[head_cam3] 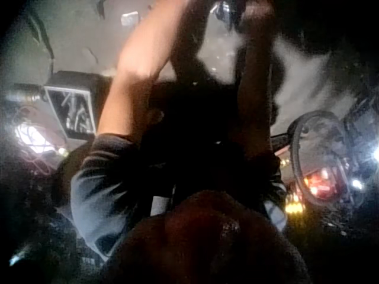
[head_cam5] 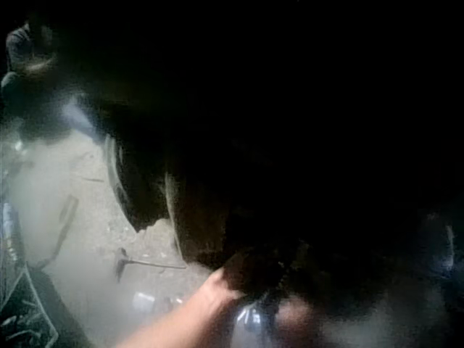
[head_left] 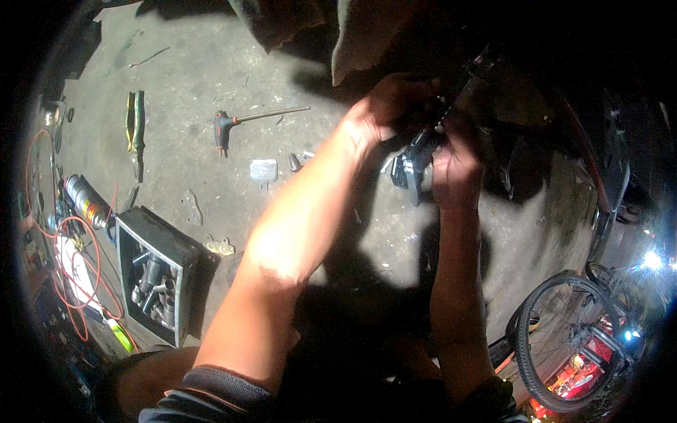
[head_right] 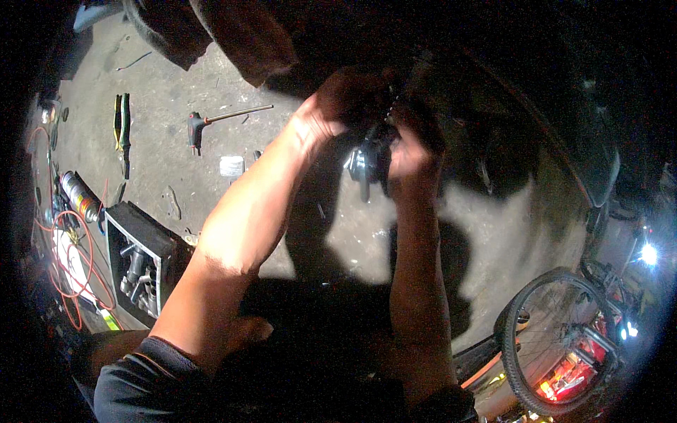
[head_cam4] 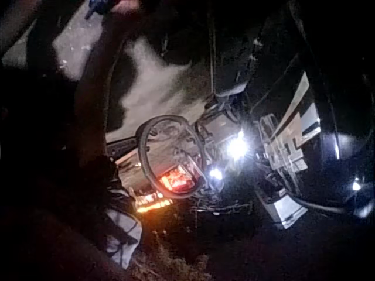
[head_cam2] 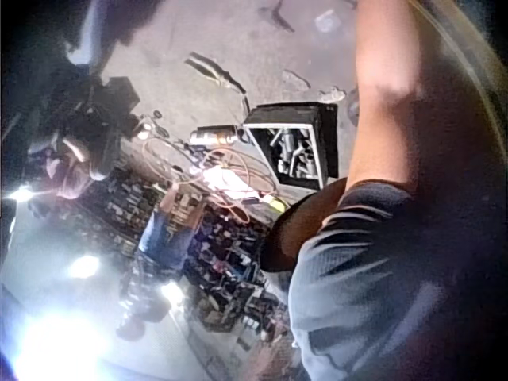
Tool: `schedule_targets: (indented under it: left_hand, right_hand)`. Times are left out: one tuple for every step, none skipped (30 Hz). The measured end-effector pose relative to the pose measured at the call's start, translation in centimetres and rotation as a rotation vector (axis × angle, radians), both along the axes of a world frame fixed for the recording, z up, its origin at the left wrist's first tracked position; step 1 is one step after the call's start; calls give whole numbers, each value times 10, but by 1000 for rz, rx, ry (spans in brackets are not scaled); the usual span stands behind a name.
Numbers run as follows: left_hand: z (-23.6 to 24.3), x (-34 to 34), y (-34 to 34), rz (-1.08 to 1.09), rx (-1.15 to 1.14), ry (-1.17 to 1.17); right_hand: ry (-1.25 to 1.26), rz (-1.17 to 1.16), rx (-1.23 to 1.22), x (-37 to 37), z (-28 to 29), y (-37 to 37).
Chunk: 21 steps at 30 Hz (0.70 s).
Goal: The person uses a hex key to tighten bolts on a bicycle component and then manually threads a long thin rod into a slot on a frame part.
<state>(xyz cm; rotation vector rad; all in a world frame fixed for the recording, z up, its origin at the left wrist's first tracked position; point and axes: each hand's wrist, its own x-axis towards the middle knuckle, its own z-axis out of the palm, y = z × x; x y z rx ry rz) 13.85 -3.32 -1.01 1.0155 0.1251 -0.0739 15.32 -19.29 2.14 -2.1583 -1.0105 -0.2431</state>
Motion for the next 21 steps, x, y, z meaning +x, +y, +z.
schedule_targets:
  left_hand:
    - [4, 1, -2, -6, -384, 129]
    - [6, 3, -5, -7, -382, 128]
    - [7, 5, -6, 9, -509, 147]
    - [9, 6, -8, 27, -637, 166]
    - [10, 5, -10, 30, -631, 167]
    - [17, 6, -16, 65, -702, 168]
    - [21, 6, -20, 100, -773, 170]
    - [20, 7, -21, 97, -774, 170]
    - [18, 6, -21, 126, -691, 165]
    - [16, 5, -21, 154, -608, 160]
    - [14, 5, -19, 156, -605, 162]
    - [12, 7, -17, 146, -505, 180]
    - [9, 8, -16, 141, -454, 189]
    - [6, 8, -15, 136, -403, 200]
    - [3, 9, -15, 135, -321, 121]
    - [1, 10, -16, 134, -240, 43]
    - [-2, 11, -18, 131, -241, 43]
    - [-2, 8, -18, 176, 48, -129]
    - [-1, 5, -18, 190, 195, -213]
    - [-1, 3, -19, 215, 340, -296]
    - [3, 5, -25, 182, -127, -104]
  right_hand:
    - [-2, -1, 2, -1, -1, -2]
    - [9, 0, 22, -1, -1, -4]
    - [22, 4, 46, -2, -2, -3]
    - [24, 7, 52, -3, -1, -2]
    - [7, 16, 59, -5, 2, -2]
    - [-15, 19, 59, -4, 4, -4]
    - [-16, 17, 58, -2, 4, -7]
    - [-62, 40, 51, 2, 3, -10]
    - [-104, 67, 49, 3, 3, -12]
    - [-101, 67, 52, 2, 3, -12]
    - [-101, 69, 42, 1, 2, -12]
    - [-103, 69, 30, 1, 2, -12]
    - [-100, 67, 32, -1, 0, -13]
    - [18, 53, 57, -4, -2, -15]
    - [76, 44, 67, -3, -6, -18]
    - [132, 33, 79, -2, -9, -21]
    - [-13, 84, 13, 5, -14, -26]
    - [-82, 111, -18, 10, -18, -26]
    - [-151, 136, -47, 15, -20, -26]
    - [-16, 162, 0, 20, -23, -24]
    - [113, 179, 33, 26, -23, -27]
